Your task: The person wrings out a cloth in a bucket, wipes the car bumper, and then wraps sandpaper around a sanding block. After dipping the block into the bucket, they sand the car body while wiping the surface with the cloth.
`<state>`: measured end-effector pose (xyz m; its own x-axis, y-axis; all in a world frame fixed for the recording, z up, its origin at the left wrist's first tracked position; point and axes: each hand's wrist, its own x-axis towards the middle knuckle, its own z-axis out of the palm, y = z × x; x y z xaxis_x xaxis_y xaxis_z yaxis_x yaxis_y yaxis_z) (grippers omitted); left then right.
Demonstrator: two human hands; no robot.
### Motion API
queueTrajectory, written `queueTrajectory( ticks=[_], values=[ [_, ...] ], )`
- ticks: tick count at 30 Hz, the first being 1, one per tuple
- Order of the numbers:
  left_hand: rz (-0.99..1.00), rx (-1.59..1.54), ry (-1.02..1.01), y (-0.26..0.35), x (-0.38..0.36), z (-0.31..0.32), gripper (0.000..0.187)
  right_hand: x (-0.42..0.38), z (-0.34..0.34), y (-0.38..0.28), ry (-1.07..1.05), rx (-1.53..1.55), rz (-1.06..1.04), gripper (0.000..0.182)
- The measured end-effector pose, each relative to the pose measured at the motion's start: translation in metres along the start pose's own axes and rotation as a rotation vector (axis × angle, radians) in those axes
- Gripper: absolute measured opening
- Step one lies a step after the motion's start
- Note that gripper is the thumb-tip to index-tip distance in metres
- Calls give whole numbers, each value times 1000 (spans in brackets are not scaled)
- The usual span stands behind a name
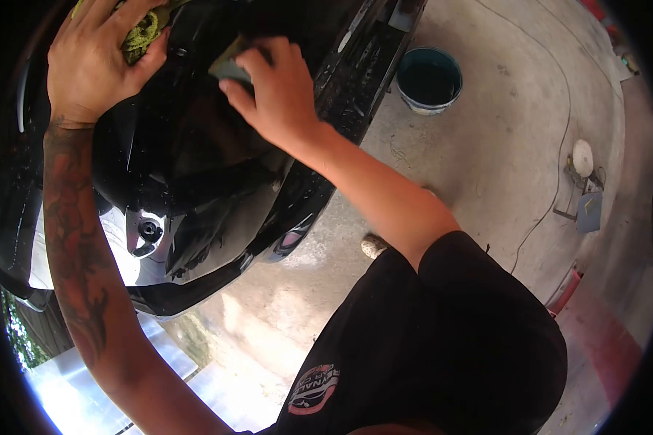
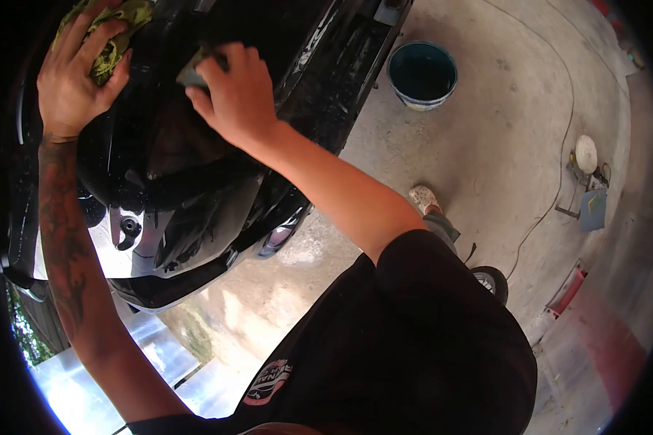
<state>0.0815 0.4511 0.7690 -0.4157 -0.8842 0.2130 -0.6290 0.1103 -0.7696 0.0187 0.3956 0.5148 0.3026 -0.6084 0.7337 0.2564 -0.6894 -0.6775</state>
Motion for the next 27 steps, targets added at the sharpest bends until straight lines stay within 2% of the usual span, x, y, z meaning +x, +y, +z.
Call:
queueTrajectory(
  ticks=[2,7,10,12,15,18,20,23,27],
  values=[
    [16,32,35,8,5,-2,28,-15,-6,-9,-64,29,33,38],
    [8,47,39,7,3,1,28,21,1,-1,41,-14,92,35],
    [10,29,17,-4,-4,5,27,20,-1,-8,29,-22,166,34],
    [10,4,12,-2,-1,2,27,0,-7,-16,-82,6,161,38],
    [-55,19,-77,0,-1,-3,27,3,-6,-10,-47,12,137,36],
    [-7,37,35,9,4,-1,27,35,-1,8,57,-18,179,34],
    [-6,21,51,7,4,0,27,35,-1,12,55,-20,162,37],
    [6,9,27,1,0,1,27,-4,-9,25,-14,-10,39,39],
    [6,0,28,2,1,2,27,-64,-34,48,-173,-31,-5,39]
  ],
)
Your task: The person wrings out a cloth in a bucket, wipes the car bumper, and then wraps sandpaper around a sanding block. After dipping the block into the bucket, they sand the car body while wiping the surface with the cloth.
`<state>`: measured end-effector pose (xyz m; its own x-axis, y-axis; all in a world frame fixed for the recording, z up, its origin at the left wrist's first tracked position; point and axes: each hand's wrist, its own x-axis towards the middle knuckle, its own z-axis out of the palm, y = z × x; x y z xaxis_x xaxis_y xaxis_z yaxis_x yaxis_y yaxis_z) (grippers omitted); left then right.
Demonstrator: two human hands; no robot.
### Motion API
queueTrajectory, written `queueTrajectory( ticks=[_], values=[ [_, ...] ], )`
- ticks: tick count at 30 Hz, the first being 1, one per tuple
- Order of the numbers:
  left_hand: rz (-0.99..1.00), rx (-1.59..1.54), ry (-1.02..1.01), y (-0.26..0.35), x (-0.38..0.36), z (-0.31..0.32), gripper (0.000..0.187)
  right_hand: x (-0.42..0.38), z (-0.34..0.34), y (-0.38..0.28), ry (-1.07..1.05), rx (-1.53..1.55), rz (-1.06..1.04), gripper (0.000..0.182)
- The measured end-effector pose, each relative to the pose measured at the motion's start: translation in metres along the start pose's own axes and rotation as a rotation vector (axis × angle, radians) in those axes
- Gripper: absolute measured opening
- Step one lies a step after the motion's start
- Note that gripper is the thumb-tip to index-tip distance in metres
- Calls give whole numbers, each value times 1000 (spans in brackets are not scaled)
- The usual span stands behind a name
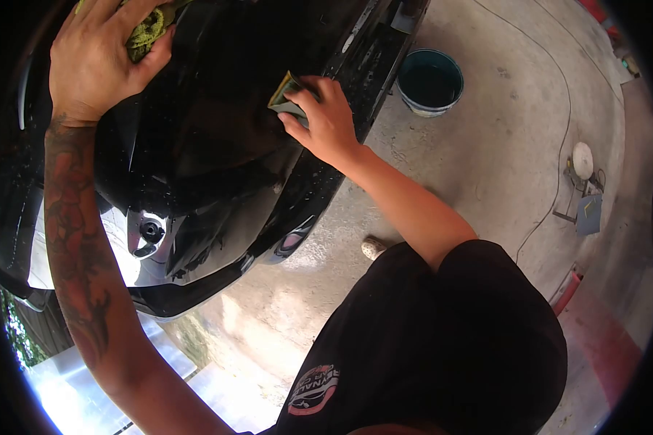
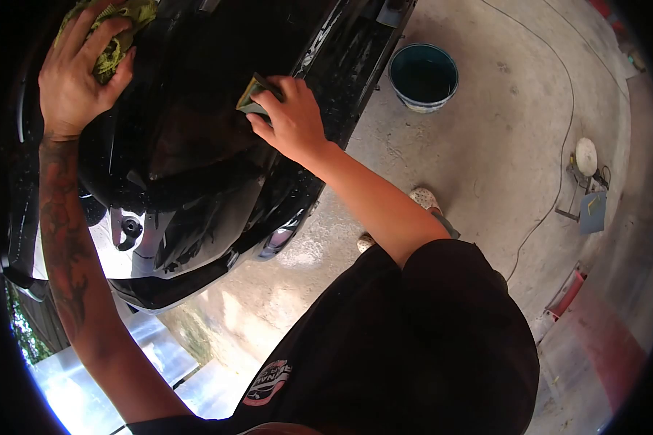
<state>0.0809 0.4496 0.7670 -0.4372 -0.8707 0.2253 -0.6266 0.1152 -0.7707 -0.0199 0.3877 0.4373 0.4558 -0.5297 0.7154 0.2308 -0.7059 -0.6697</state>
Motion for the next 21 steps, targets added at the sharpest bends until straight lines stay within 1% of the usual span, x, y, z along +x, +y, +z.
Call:
queueTrajectory(
  ticks=[3,7,9,12,15,17,18,19,21],
  values=[
    [11,9,-8,-2,-2,0,27,-1,4,1,9,-6,-43,41],
    [6,28,9,1,-1,0,27,58,14,-35,50,9,-143,43],
    [-5,42,34,9,2,-1,28,69,13,-44,66,6,-157,42],
    [-21,29,38,7,1,1,28,44,6,-24,17,4,-148,42],
    [-13,19,19,4,0,-1,28,-5,-5,10,-47,-82,-60,42],
    [-26,-2,15,10,6,-6,28,-8,-4,12,-44,-101,-67,42],
    [-39,-12,-17,7,3,-6,29,-8,-4,13,-42,-111,-69,43],
    [-52,-22,-49,4,1,-5,29,16,2,-4,-3,-60,-105,43],
    [-81,-33,-181,-22,-22,6,30,48,9,-24,27,1,-148,41]
  ],
)
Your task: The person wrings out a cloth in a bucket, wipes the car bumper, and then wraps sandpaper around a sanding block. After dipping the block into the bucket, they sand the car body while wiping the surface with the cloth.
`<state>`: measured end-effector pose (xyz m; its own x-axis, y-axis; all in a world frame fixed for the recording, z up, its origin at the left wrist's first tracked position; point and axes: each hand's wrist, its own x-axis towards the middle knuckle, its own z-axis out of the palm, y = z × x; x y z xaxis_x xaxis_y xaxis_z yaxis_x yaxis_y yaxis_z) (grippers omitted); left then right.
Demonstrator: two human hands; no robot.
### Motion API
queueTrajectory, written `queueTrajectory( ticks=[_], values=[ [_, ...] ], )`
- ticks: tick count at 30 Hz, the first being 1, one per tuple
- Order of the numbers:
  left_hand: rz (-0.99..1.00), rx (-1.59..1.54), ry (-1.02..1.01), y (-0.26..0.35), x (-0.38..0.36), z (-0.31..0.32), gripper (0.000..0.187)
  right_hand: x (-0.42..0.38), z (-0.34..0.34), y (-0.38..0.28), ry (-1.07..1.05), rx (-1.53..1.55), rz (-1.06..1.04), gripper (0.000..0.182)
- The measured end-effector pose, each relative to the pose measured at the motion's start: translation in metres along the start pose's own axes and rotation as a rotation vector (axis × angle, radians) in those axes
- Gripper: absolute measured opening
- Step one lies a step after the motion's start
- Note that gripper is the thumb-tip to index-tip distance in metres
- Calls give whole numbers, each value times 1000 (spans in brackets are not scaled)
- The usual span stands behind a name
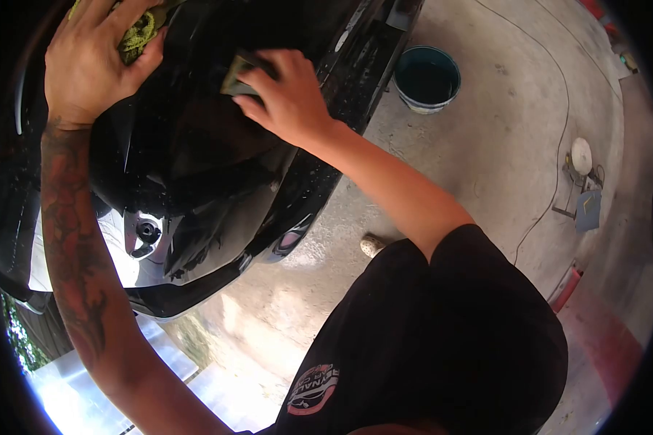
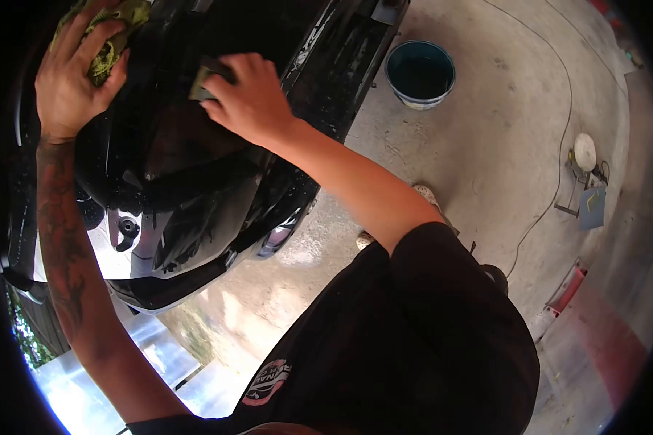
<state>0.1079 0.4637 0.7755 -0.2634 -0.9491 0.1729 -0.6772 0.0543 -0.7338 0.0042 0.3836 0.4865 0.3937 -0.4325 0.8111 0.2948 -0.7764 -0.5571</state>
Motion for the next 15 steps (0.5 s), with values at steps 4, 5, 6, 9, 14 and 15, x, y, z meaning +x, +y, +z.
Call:
queueTrajectory(
  ticks=[4,5,6,9,14,15],
  values=[
    [78,51,175,28,19,-10,29,20,4,-10,25,-15,-18,36],
    [71,65,176,34,21,-14,29,8,-1,-4,5,-12,-4,38],
    [63,70,174,33,20,-14,29,-4,-6,3,-16,-7,5,39],
    [42,46,167,28,17,-10,29,-52,-14,28,-69,-77,77,41],
    [49,54,182,30,17,-10,29,-14,-1,9,-7,-15,27,44],
    [54,64,180,32,18,-11,29,5,4,0,27,-8,11,43]
  ],
)
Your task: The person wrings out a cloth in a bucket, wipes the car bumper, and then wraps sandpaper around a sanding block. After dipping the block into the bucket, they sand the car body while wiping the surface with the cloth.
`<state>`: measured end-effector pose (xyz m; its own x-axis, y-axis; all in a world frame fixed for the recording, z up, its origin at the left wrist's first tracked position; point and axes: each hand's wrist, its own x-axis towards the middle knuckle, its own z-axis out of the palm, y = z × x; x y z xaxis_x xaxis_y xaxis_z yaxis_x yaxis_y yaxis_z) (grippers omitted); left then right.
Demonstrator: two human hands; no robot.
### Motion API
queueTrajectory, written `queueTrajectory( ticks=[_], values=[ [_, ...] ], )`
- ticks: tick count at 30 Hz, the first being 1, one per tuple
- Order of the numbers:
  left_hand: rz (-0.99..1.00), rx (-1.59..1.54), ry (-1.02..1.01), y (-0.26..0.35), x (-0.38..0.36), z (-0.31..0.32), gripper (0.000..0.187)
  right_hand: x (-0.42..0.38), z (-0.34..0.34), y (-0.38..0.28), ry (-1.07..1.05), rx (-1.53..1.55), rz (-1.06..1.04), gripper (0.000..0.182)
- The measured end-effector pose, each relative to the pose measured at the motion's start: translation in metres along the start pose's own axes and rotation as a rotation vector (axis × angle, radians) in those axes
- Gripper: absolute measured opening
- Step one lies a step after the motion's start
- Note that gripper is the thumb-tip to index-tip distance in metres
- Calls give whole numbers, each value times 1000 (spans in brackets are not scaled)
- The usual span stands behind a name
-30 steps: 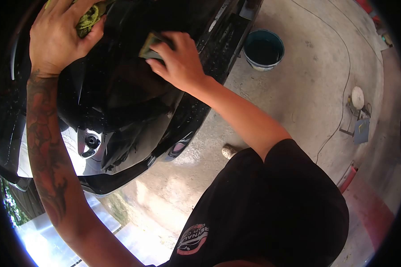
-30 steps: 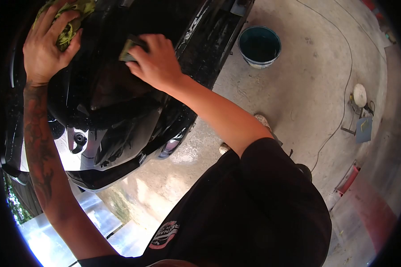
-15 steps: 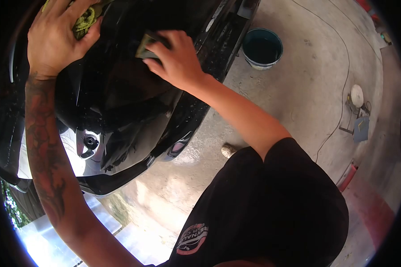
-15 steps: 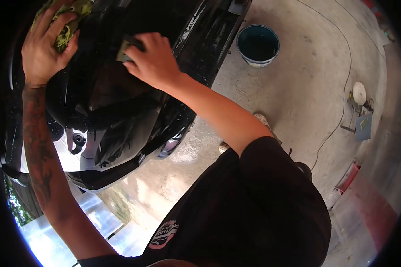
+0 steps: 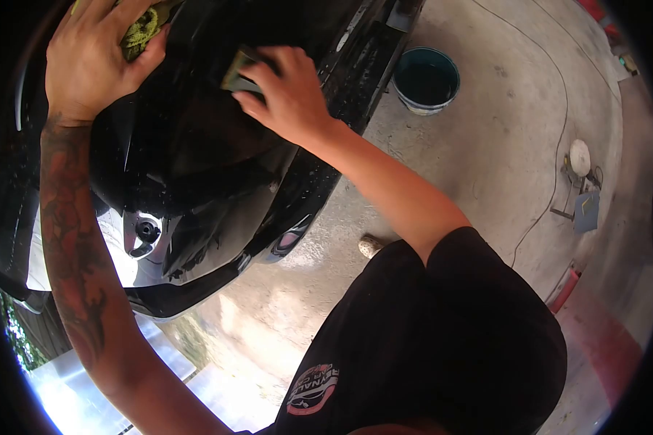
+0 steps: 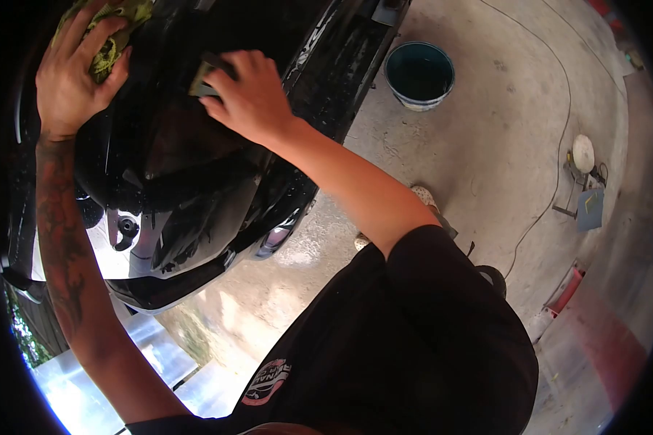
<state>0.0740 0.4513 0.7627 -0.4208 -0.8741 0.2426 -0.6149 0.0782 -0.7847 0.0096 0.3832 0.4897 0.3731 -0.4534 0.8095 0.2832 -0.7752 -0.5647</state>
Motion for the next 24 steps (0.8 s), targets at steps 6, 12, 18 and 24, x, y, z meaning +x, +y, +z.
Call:
queueTrajectory(
  ticks=[6,12,18,24],
  values=[
    [38,-2,-31,-11,-4,1,30,-9,-3,-9,1,29,54,39],
    [8,18,-15,0,0,-2,29,22,3,-14,95,39,218,37],
    [-28,-33,-24,-3,0,-1,29,31,0,-36,91,70,425,35],
    [17,-4,33,1,3,0,28,36,2,-27,131,49,359,37]
  ],
)
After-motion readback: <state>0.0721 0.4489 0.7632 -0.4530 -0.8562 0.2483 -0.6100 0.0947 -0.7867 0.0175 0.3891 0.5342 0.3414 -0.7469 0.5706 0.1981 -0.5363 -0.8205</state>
